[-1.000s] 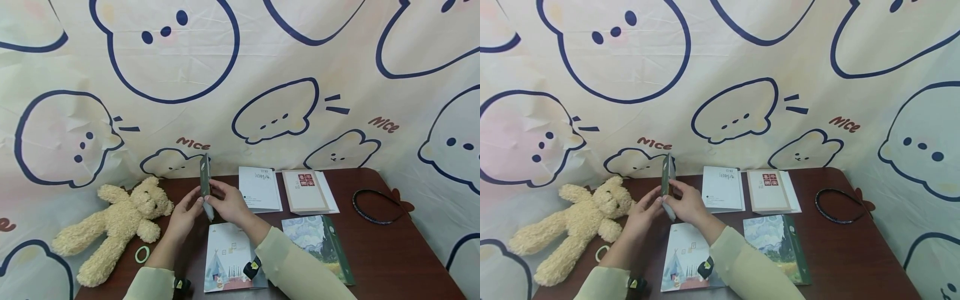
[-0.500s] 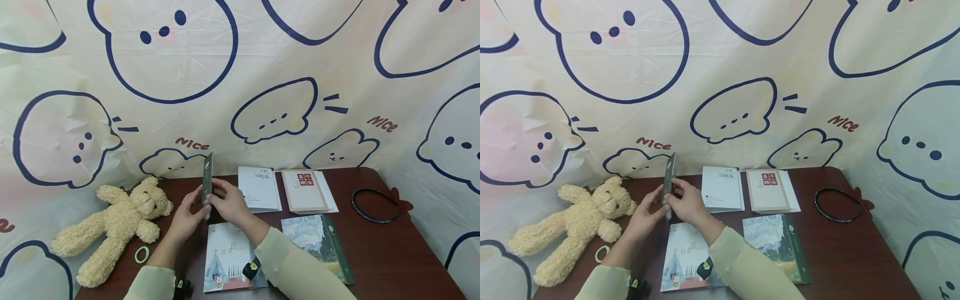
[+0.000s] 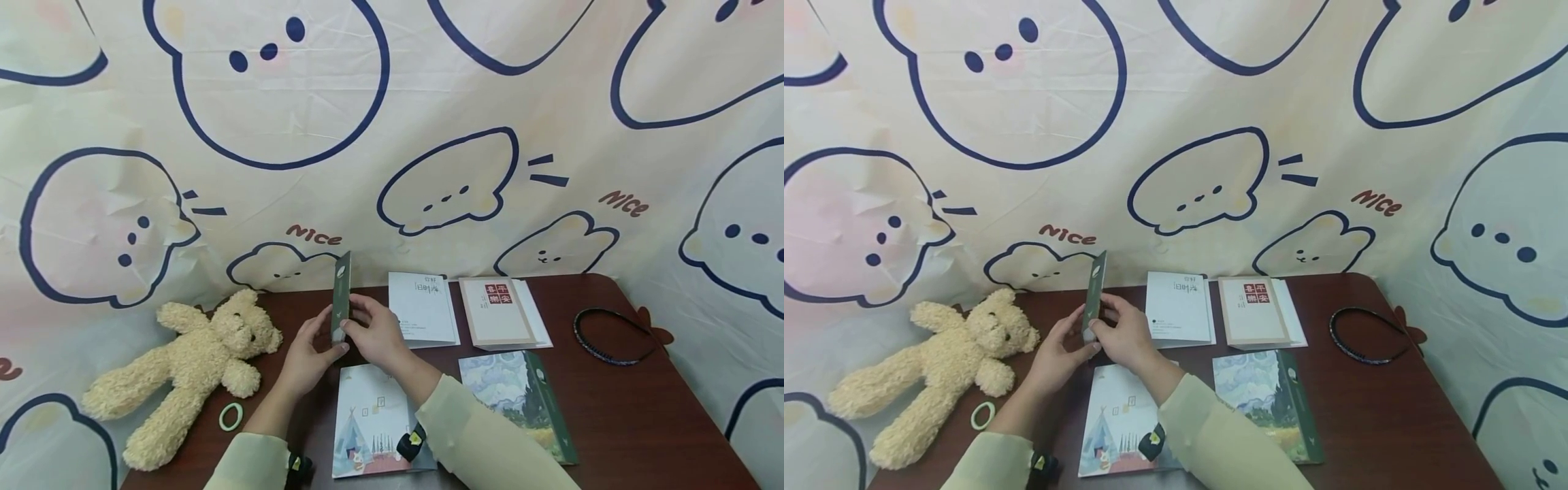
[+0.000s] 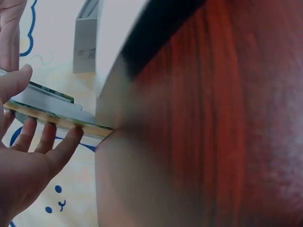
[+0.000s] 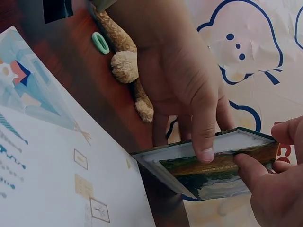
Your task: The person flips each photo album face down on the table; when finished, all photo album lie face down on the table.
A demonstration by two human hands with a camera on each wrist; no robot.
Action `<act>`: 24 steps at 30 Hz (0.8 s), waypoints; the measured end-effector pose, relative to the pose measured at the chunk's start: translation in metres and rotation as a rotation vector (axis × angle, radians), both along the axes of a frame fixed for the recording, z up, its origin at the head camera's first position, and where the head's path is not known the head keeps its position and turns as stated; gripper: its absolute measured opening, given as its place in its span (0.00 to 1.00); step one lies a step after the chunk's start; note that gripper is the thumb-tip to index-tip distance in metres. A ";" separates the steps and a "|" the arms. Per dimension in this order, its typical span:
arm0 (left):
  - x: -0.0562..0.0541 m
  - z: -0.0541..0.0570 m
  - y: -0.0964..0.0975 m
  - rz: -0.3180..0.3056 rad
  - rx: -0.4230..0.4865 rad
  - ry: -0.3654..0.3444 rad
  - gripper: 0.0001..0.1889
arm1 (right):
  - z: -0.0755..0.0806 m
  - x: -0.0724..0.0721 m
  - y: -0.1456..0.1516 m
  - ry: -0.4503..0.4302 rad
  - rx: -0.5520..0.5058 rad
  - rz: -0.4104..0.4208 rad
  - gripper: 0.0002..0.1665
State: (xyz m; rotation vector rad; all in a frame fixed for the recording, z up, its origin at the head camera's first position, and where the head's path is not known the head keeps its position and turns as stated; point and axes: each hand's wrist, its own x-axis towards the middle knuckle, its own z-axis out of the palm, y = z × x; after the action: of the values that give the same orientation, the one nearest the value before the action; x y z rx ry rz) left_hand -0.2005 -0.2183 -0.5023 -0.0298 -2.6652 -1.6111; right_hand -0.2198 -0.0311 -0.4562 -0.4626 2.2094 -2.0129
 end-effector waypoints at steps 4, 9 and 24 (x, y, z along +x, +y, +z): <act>-0.001 -0.006 -0.001 -0.001 -0.035 -0.016 0.43 | -0.002 0.000 0.002 -0.007 0.000 -0.009 0.31; -0.002 -0.011 -0.001 -0.007 -0.088 -0.039 0.43 | -0.006 -0.001 0.006 -0.038 -0.009 -0.015 0.31; 0.001 -0.007 -0.008 0.014 -0.166 -0.023 0.42 | -0.020 -0.004 0.002 -0.217 -0.243 -0.003 0.32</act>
State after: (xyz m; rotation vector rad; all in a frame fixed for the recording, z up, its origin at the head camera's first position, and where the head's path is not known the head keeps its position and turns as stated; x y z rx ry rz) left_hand -0.1992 -0.2259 -0.5098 0.0041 -2.8019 -1.3909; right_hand -0.2240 -0.0287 -0.4764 -0.2490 1.8533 -2.2253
